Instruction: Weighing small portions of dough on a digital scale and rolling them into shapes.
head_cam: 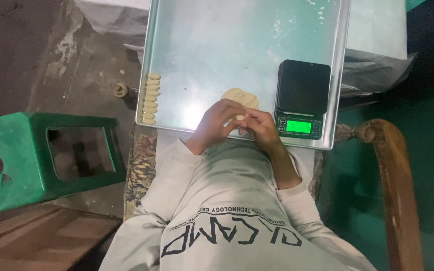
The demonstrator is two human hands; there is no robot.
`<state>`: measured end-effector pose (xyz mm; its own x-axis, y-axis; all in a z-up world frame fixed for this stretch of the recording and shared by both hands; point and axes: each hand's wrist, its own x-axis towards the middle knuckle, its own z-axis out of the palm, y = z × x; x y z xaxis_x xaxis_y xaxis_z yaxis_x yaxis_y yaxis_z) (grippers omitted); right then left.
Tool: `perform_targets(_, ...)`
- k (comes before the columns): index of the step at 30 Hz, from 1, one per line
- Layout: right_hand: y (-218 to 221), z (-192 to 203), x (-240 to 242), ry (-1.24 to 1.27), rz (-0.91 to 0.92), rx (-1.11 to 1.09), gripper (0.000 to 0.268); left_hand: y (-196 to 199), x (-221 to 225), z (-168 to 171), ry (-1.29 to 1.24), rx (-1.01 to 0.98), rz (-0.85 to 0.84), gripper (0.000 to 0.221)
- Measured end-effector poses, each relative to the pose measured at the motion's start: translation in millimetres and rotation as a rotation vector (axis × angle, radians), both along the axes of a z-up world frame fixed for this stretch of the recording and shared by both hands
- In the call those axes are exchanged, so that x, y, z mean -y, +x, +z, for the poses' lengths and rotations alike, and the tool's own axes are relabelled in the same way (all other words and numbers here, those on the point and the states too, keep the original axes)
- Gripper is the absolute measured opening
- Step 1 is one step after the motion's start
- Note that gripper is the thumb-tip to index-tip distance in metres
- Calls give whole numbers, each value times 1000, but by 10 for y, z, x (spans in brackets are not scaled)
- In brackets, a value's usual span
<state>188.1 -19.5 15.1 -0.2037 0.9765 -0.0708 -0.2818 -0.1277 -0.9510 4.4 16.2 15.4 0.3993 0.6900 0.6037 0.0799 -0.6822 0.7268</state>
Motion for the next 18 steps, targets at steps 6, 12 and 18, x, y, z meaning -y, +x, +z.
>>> perform_targets(6, 42, -3, 6, 139, -160, 285, 26, 46, -19, -134, 34, -63, -22, 32)
perform_targets(12, 27, -49, 21, 150, -32, 131, 23, 49, -66, -286, 257, -137, 107, 22)
perform_targets(18, 86, -122, -18, 122, -30, 41, 21, 69, -57, -212, 309, -152, 190, 27)
